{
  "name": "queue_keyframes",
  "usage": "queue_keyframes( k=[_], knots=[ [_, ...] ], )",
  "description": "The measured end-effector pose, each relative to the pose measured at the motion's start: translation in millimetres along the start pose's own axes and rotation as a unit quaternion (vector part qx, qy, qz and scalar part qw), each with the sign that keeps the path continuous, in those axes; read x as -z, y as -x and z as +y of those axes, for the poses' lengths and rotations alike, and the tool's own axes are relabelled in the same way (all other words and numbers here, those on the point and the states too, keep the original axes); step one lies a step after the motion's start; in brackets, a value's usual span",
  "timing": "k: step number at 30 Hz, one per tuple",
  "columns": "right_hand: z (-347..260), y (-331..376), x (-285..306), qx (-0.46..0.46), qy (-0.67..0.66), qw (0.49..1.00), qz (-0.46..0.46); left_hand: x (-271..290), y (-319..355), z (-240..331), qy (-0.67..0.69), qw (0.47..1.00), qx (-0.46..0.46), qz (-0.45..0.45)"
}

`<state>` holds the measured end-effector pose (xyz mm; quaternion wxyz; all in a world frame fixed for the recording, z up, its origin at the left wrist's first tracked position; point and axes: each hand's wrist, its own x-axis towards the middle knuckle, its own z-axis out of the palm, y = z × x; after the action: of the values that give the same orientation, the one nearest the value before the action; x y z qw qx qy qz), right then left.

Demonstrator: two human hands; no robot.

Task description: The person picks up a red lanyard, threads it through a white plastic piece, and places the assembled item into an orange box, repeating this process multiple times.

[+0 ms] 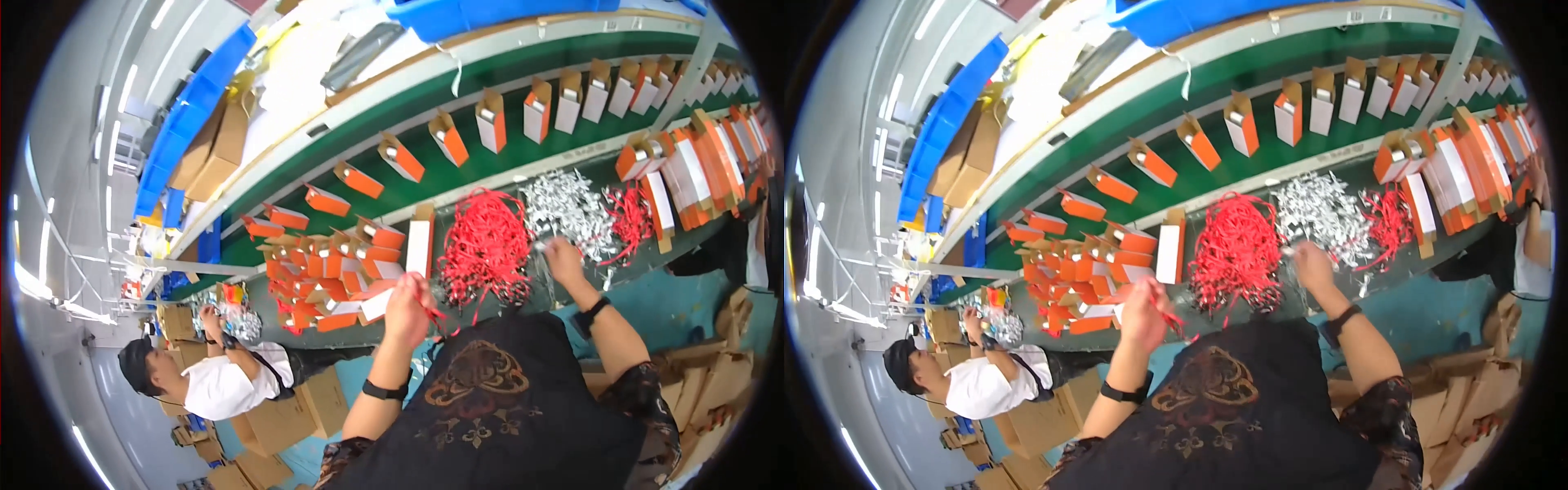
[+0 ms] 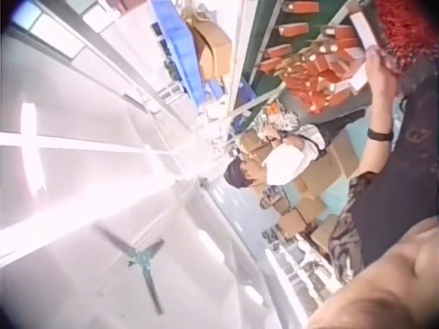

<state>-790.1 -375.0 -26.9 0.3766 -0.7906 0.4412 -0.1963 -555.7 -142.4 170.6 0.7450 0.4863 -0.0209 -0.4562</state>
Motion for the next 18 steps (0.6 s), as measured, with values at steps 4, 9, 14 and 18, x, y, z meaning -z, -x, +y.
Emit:
queue_keyframes(
  k=[4,9,14,18],
  knots=[
    [-161.3,-32.6,-1.6,0.088,-0.212,0.969,-0.095,-17.5,-4.1,23.8,0.139,0.988,-0.02,-0.066],
    [-251.2,-25.7,-33.8,0.058,-0.505,0.804,-0.309,-35.9,-19.3,35.9,0.147,0.979,-0.129,-0.063],
    [-275.1,-17.3,-29.8,-0.105,-0.542,0.708,-0.441,-20.7,-23.6,38.6,0.098,0.96,-0.254,0.07],
    [-283.5,-2.0,-41.2,-0.05,-0.502,0.742,-0.443,-8.1,-25.2,29.4,0.142,0.953,-0.25,0.095]
  ],
)
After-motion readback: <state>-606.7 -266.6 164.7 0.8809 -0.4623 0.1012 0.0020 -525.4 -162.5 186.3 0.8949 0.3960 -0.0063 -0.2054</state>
